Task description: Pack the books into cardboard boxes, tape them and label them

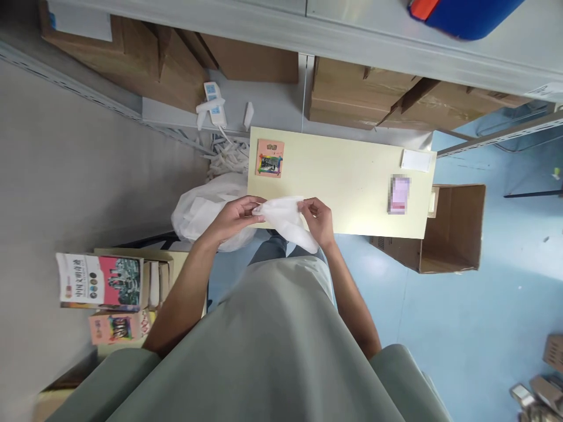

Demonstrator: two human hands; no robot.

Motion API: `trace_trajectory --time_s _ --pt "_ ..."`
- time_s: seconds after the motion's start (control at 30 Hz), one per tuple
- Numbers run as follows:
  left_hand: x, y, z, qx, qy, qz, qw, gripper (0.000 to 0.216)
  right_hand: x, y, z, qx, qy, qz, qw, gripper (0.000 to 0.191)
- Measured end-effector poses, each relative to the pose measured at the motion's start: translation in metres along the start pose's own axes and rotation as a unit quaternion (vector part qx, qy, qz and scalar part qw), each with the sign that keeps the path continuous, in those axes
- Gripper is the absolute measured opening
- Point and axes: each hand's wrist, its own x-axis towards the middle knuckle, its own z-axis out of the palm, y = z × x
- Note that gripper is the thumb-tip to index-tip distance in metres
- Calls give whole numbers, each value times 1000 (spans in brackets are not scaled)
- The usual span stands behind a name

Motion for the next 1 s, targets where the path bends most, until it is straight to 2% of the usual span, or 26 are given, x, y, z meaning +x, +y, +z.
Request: trace_trajectory --time_s 0.17,0.4,0.6,0.7,0.8,1.0 --pt "20 6 32 29 37 23 999 59 16 6 -35 2 26 3 1000 44" --pt "44 19 65 109 133 38 984 18 38 4 -72 16 39 -20 999 41" --pt "56 30 87 79 166 -19 983 17 49 3 -89 44 3 -25 999 40" --pt "60 33 96 167 193 -40 966 24 53 4 -97 59 -12 -35 998 39" --pt "65 29 101 231 214 -30 948 28 55 6 -107 54 -16 -48 997 41" --pt "75 14 101 274 188 8 943 19 53 8 -128 28 -16 -55 998 36"
